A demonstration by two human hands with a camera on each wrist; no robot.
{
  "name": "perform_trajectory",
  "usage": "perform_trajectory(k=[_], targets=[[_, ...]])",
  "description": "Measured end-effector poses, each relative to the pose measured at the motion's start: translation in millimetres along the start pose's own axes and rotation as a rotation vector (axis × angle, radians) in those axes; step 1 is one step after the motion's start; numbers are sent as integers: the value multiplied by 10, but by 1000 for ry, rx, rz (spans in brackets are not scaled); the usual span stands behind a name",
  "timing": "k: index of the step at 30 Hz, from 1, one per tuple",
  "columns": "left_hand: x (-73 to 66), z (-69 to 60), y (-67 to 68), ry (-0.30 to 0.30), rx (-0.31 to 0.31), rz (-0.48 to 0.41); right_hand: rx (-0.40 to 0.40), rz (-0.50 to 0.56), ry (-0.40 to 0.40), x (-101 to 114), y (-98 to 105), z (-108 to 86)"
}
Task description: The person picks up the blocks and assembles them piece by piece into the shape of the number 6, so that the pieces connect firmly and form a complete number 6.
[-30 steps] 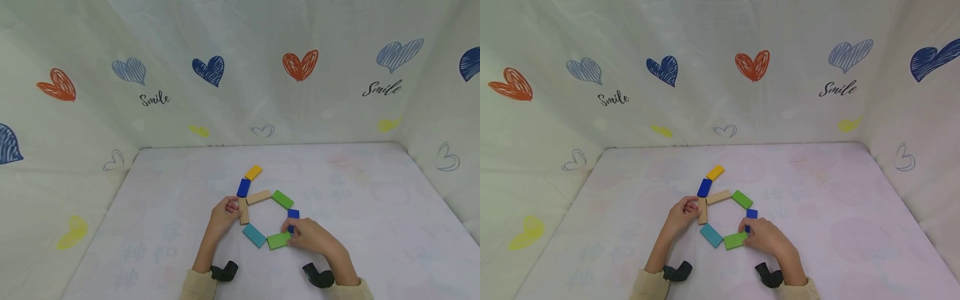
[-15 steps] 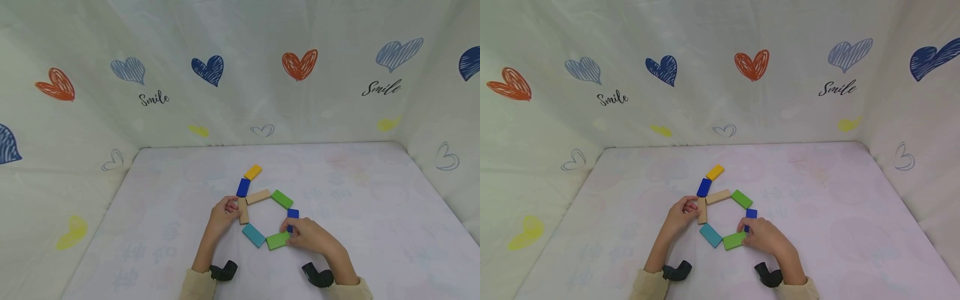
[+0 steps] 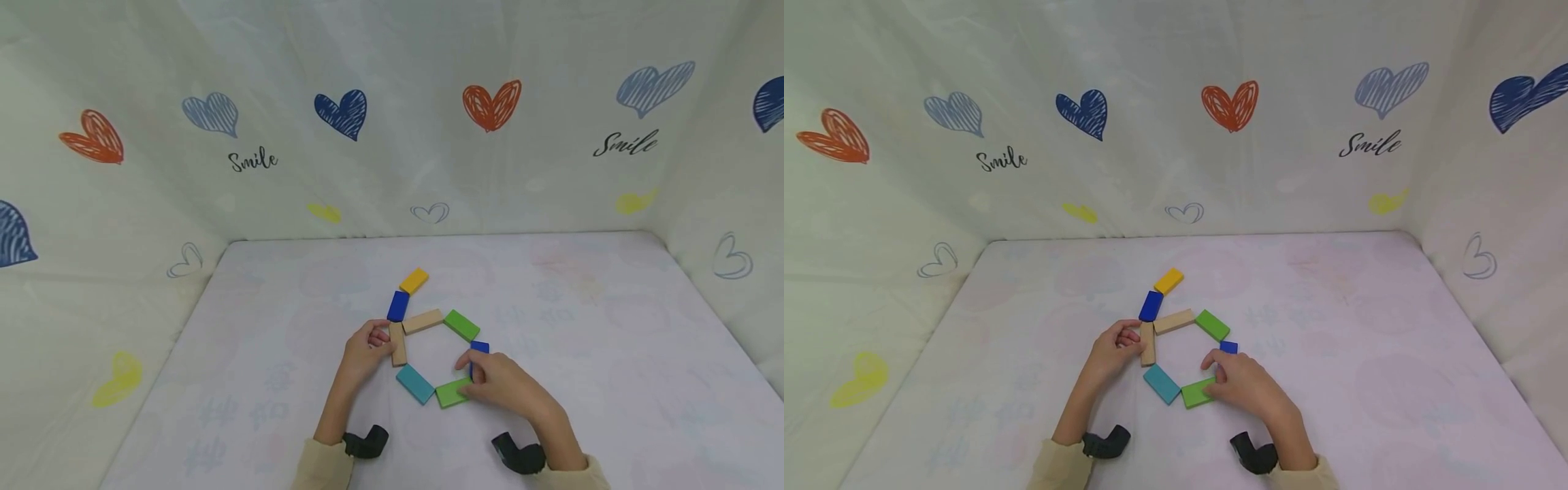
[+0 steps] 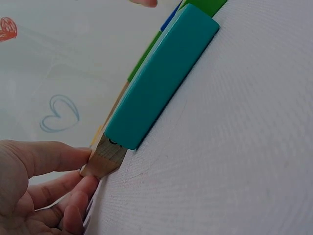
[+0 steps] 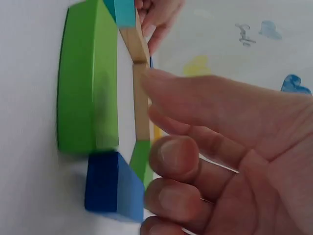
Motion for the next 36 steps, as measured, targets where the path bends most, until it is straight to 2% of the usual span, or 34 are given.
perform_trajectory(k=[6,12,16,27,36], targets=[[14,7,5,15,-2,1,-124,-92,-3,155,-100,134],[18,2,4,25,-3,6,-198,-223,51,275,-261,226],[-5,-2,4,18,1,0,-206,-253,37,267,-323,247],[-41,-14,17,-5,3,-12,-190,-218,14,252,-336,246],[-45,-29,15,-19,-2,0,-223,-218,61,283,-317,249]])
Point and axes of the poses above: each hand's wrist, its own z-axis towards the middle knuckle, its own y-axis out of the back of the hand, x = y × z, the point moved 10 cm from there along z, towards the middle knuckle, and after that the axes turned 6 degrees about y, right-handed, at the moved point
